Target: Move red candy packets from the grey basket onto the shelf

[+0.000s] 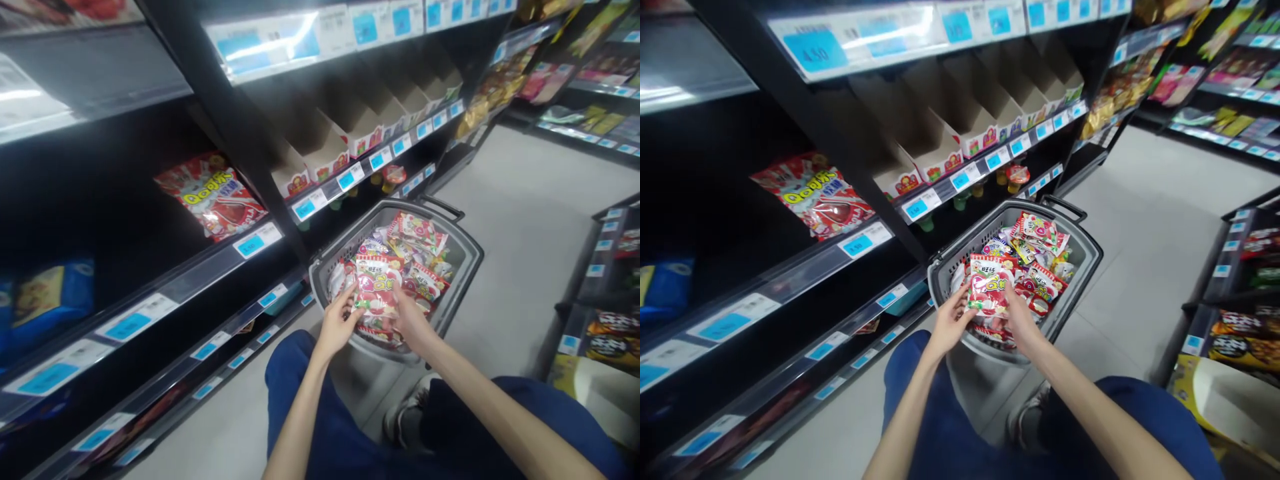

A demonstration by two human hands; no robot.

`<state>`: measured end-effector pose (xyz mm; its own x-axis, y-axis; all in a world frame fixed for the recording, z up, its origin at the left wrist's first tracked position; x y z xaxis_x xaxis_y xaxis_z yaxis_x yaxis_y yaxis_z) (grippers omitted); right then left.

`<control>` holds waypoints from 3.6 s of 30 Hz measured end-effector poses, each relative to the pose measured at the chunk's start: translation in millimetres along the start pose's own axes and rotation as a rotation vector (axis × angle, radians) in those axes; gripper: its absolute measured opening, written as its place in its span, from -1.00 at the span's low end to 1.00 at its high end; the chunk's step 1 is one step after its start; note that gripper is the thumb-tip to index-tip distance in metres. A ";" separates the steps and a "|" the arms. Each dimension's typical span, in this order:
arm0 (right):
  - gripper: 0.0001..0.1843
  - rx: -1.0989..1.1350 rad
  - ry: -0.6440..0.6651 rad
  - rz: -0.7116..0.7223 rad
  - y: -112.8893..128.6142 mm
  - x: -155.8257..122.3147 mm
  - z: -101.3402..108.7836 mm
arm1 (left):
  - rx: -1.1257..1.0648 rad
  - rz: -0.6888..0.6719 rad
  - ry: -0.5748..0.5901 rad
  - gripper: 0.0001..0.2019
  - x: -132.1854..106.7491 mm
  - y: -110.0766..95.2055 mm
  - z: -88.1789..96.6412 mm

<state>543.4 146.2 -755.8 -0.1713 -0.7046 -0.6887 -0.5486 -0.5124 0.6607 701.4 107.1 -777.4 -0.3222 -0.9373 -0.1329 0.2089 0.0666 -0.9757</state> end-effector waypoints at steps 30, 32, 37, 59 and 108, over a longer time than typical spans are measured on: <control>-0.30 -1.391 -0.072 1.295 106.3 -51.3 -27.7 | 1.227 -0.587 -0.465 -0.64 89.9 -195.4 70.4; -0.27 -1.411 -0.072 1.251 105.8 -49.2 -24.9 | 1.458 -0.507 -0.497 -0.51 114.8 -215.0 79.3; -0.20 -1.418 -0.059 1.135 102.3 -44.1 -19.2 | 1.744 -0.177 -0.503 -0.45 146.0 -222.5 92.6; -0.24 -0.312 -0.120 0.598 122.3 -10.0 29.6 | 0.624 -0.464 -0.131 -0.47 81.1 -176.1 27.2; -0.54 -0.602 0.241 0.447 65.3 -13.5 -35.8 | -0.421 0.182 -0.331 -0.29 12.0 -4.4 -18.2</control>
<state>539.2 104.6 -692.7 -0.0515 -0.9584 -0.2807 0.0797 -0.2842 0.9555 679.9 101.8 -777.9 0.0056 -0.9507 -0.3101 -0.1743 0.3044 -0.9364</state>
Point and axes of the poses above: each hand's wrist, its own x-axis towards the middle knuckle, its own z-axis out of the back of the hand, y = z × x, the point moved 8 cm from there along x, towards the middle knuckle, and after that the axes turned 13 degrees about x, right-handed, at the moved point
